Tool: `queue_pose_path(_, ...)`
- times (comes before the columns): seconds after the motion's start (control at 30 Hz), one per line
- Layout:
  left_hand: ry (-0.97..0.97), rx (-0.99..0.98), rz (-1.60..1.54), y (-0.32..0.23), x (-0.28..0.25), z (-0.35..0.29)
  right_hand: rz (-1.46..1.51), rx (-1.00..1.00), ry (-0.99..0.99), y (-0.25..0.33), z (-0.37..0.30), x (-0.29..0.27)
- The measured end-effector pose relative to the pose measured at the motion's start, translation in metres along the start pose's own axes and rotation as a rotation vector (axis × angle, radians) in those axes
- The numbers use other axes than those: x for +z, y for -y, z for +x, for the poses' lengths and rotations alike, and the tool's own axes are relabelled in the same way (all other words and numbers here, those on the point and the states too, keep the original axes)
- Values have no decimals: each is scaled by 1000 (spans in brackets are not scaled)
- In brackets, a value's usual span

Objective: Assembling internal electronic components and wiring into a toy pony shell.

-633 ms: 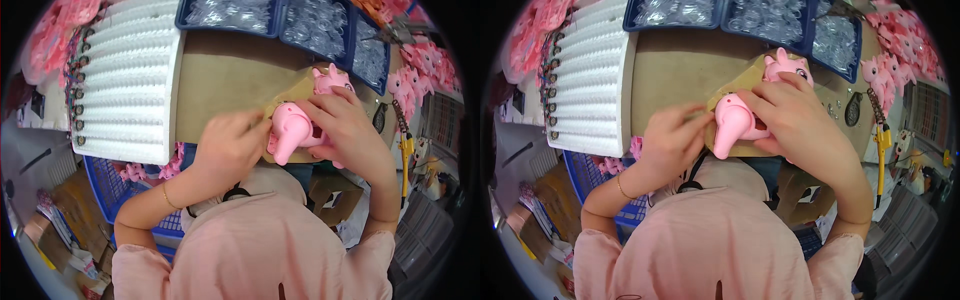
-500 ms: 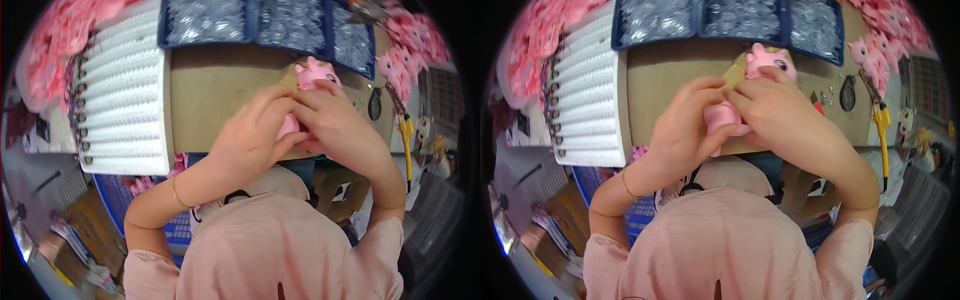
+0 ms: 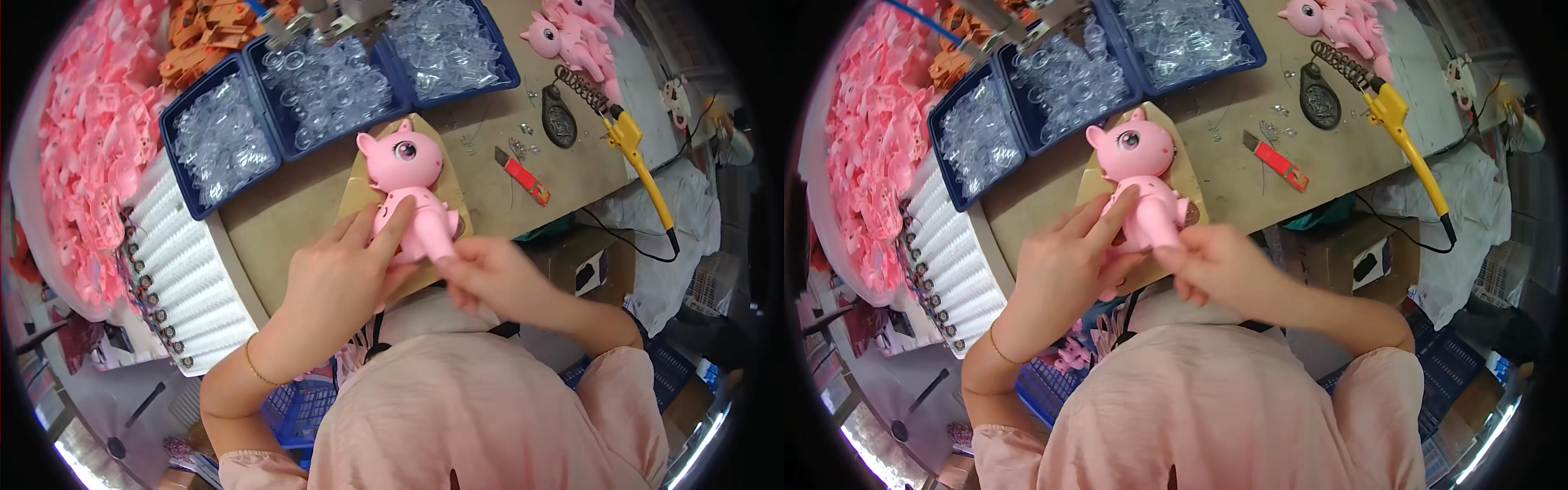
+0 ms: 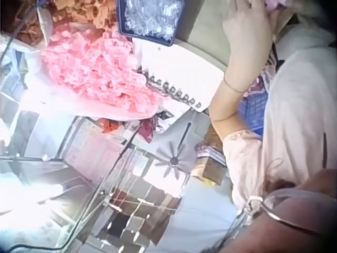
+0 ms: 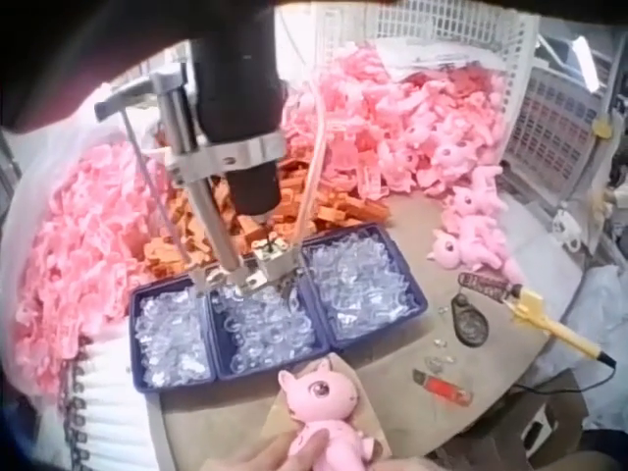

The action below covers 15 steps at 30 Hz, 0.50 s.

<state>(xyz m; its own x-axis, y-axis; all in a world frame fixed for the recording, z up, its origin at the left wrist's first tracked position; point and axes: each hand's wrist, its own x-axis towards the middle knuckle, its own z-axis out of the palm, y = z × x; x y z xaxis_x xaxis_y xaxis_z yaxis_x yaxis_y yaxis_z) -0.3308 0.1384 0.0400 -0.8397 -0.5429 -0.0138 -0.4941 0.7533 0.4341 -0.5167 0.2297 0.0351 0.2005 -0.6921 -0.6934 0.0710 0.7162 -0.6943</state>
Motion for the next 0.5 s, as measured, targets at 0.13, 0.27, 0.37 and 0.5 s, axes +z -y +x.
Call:
queue_pose_path(0.13, 16, -51, 70, -6, 1, 2, 144, -146, -18, -18, 1, 11)
queue_pose_path(0.27, 56, -22, 94, -7, -3, 6, -473, -44, 8, 19, -3, -25)
queue_pose_path(0.37, 33, 61, 164, -5, -3, 11, -834, -862, -461, 43, 39, -37)
queue_pose_path(0.5, 3, 82, 230, -5, 1, 12, -1308, -1226, -394, 59, 110, -40)
